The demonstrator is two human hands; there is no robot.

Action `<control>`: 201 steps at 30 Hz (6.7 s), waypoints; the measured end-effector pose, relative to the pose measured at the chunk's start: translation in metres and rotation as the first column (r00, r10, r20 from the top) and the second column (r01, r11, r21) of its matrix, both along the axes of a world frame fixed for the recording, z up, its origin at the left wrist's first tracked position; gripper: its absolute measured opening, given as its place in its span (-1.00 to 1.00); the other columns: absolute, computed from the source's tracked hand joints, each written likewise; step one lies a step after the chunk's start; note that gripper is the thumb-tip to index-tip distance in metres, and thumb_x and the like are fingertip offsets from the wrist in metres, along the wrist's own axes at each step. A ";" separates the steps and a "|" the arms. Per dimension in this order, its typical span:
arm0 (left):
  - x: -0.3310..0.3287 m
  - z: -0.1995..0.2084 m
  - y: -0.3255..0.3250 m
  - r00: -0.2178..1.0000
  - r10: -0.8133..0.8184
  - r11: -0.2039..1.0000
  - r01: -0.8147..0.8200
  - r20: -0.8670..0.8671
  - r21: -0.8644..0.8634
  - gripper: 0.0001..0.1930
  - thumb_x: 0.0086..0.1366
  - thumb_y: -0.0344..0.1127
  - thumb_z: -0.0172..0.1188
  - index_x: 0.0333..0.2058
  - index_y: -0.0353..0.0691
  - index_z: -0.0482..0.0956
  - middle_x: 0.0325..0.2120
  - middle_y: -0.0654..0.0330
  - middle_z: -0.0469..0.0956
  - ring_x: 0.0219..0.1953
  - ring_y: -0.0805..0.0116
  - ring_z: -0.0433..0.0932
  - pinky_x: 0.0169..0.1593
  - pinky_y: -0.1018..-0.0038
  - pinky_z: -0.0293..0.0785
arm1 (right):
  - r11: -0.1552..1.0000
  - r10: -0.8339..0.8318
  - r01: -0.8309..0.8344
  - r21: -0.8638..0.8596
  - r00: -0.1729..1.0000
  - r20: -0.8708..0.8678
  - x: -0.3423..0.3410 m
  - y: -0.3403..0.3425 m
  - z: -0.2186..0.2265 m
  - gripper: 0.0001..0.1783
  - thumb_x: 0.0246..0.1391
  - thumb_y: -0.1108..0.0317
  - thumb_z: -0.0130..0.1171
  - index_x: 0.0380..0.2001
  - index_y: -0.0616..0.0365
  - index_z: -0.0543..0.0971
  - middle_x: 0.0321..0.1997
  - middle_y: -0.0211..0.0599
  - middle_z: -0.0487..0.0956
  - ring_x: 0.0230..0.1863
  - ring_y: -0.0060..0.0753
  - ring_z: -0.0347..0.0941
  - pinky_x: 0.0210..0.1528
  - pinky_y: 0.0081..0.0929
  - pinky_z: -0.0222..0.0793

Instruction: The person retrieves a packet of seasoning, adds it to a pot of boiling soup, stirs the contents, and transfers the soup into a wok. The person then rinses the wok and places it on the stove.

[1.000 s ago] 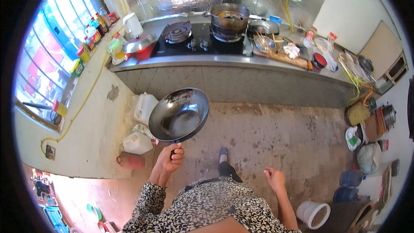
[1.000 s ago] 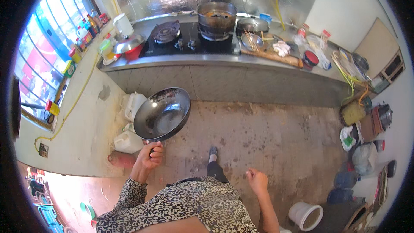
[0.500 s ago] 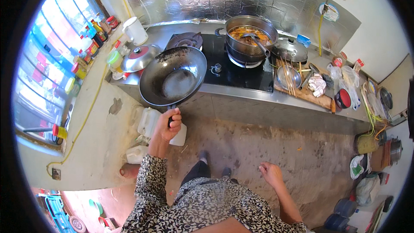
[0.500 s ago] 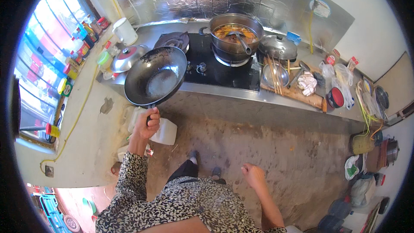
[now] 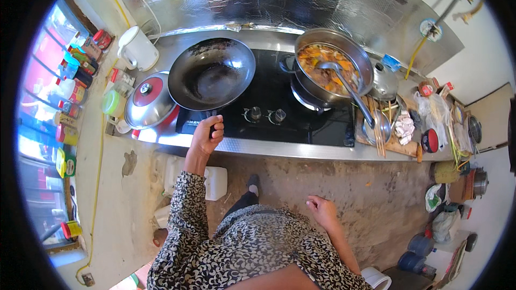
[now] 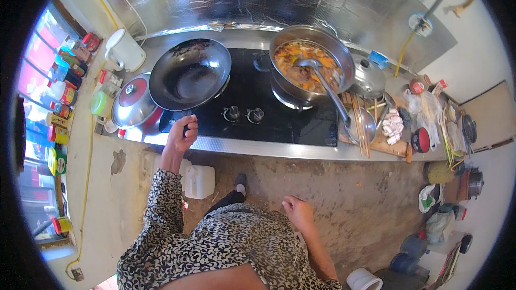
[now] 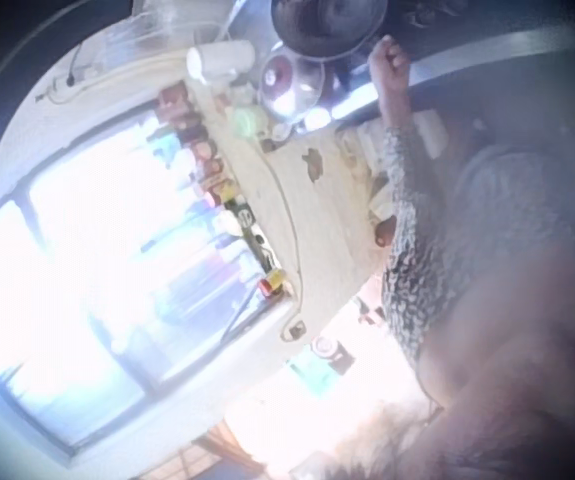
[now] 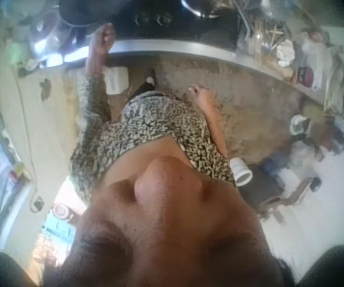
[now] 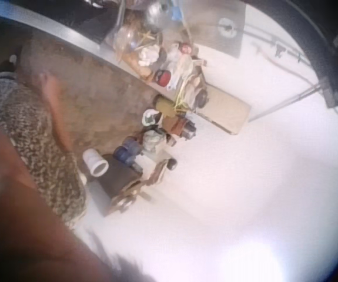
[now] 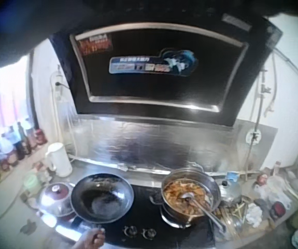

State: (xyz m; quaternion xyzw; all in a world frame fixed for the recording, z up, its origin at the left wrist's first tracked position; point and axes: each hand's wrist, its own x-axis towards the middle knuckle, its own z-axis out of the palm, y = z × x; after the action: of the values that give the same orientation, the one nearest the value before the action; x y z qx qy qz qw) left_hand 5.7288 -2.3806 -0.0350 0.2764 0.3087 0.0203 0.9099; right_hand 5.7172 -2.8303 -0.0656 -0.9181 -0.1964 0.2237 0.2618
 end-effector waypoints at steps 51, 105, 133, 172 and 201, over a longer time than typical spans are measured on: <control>-0.133 -0.148 -0.187 0.859 0.264 0.941 -0.329 -0.438 -0.077 -0.77 0.32 -0.24 0.19 -0.13 -0.22 0.48 -0.38 0.14 0.61 -0.42 0.35 0.64 -0.46 0.51 0.54 | 0.916 0.317 -0.400 -0.038 0.662 0.679 0.157 0.296 -0.080 -0.77 0.08 0.27 0.20 -0.20 0.09 0.53 -0.18 -0.13 0.53 -0.19 -0.03 0.53 -0.21 -0.17 0.50; -0.178 -0.335 -0.317 0.940 0.143 0.852 -0.277 -0.310 -0.445 -0.83 0.33 -0.42 0.05 -0.11 -0.27 0.43 -0.40 0.12 0.60 -0.43 0.32 0.63 -0.44 0.48 0.55 | 0.728 0.506 -0.674 -0.122 0.409 0.759 0.180 0.280 -0.098 -0.70 0.11 0.60 0.19 -0.05 0.24 0.55 0.06 0.01 0.58 -0.01 -0.10 0.57 -0.03 -0.36 0.52; -0.178 -0.341 -0.310 0.937 0.154 0.829 -0.296 -0.315 -0.474 -0.80 0.31 -0.43 0.07 -0.09 -0.27 0.43 -0.41 0.11 0.60 -0.44 0.31 0.63 -0.46 0.48 0.55 | 0.790 0.444 -0.612 -0.048 0.516 0.732 0.184 0.274 -0.106 -0.71 0.10 0.57 0.23 -0.07 0.27 0.57 0.02 0.01 0.58 -0.01 -0.06 0.55 0.02 -0.33 0.49; -0.125 -0.115 -0.097 0.433 0.236 0.970 -0.166 0.870 -0.180 -0.84 0.31 -0.43 0.20 -0.14 -0.26 0.60 -0.22 0.11 0.60 -0.13 0.34 0.58 -0.07 0.46 0.46 | 0.851 0.359 -0.525 -0.005 0.575 0.735 0.171 0.280 -0.105 -0.73 0.11 0.52 0.25 -0.10 0.29 0.59 -0.03 0.01 0.59 -0.08 -0.09 0.57 -0.12 -0.38 0.54; -0.071 0.061 -0.093 -0.147 0.267 0.924 0.321 0.952 -0.210 -0.66 0.26 -0.15 0.18 -0.30 -0.39 0.51 -0.42 0.18 0.49 -0.45 0.48 0.43 -0.40 0.54 0.34 | 0.848 0.415 -0.519 -0.106 0.527 0.742 0.166 0.288 -0.085 -0.74 0.06 0.45 0.28 -0.14 0.21 0.62 -0.10 -0.08 0.61 -0.13 -0.07 0.56 -0.05 -0.31 0.48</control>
State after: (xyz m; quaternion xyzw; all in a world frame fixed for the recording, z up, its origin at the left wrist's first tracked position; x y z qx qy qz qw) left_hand 5.6575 -2.4735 0.0261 -0.0132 -0.4984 0.1425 0.8551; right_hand 5.8829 -2.5427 -0.1506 -0.8214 -0.5377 -0.1204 0.1473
